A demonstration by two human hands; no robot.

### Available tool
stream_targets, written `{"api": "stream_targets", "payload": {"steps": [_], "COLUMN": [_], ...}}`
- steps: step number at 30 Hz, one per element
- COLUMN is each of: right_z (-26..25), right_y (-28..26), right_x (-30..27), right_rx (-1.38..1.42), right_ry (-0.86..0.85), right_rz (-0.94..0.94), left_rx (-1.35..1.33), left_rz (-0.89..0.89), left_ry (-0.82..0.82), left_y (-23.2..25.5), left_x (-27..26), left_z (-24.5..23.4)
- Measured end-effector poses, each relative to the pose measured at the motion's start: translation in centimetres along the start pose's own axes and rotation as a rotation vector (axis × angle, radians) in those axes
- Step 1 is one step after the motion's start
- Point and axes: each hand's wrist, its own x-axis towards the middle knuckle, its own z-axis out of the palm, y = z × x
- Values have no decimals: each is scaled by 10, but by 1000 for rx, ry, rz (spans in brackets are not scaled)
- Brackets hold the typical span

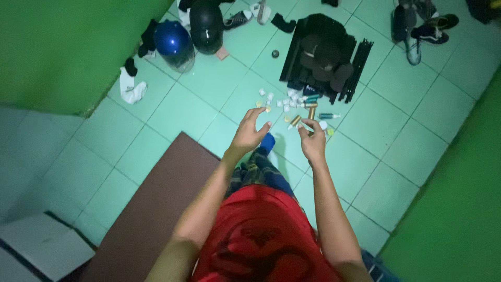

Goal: The person picks up remote controls, various cosmetic containers, and several hats from the floor and places them on a small table and a blue plastic shelf. They also pick up and move a blue three-tier plastic rack.

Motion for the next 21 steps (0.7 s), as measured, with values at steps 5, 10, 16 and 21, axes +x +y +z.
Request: {"api": "stream_targets", "payload": {"steps": [5,10,16,21], "right_z": [17,14,14,30], "right_y": [10,-9,-36,-36], "right_x": [100,180,245,294], "right_rx": [-27,-107,-65,-75], "right_ry": [-36,-60,27,202], "right_rz": [58,45,187,402], "left_rx": [47,70,91,42], "left_rz": [6,6,-62,-57], "left_ry": [-50,-71,-192,-344], "left_y": [-23,-43,-68,-124], "left_x": [85,169,270,374], "left_z": [-3,6,15,41]}}
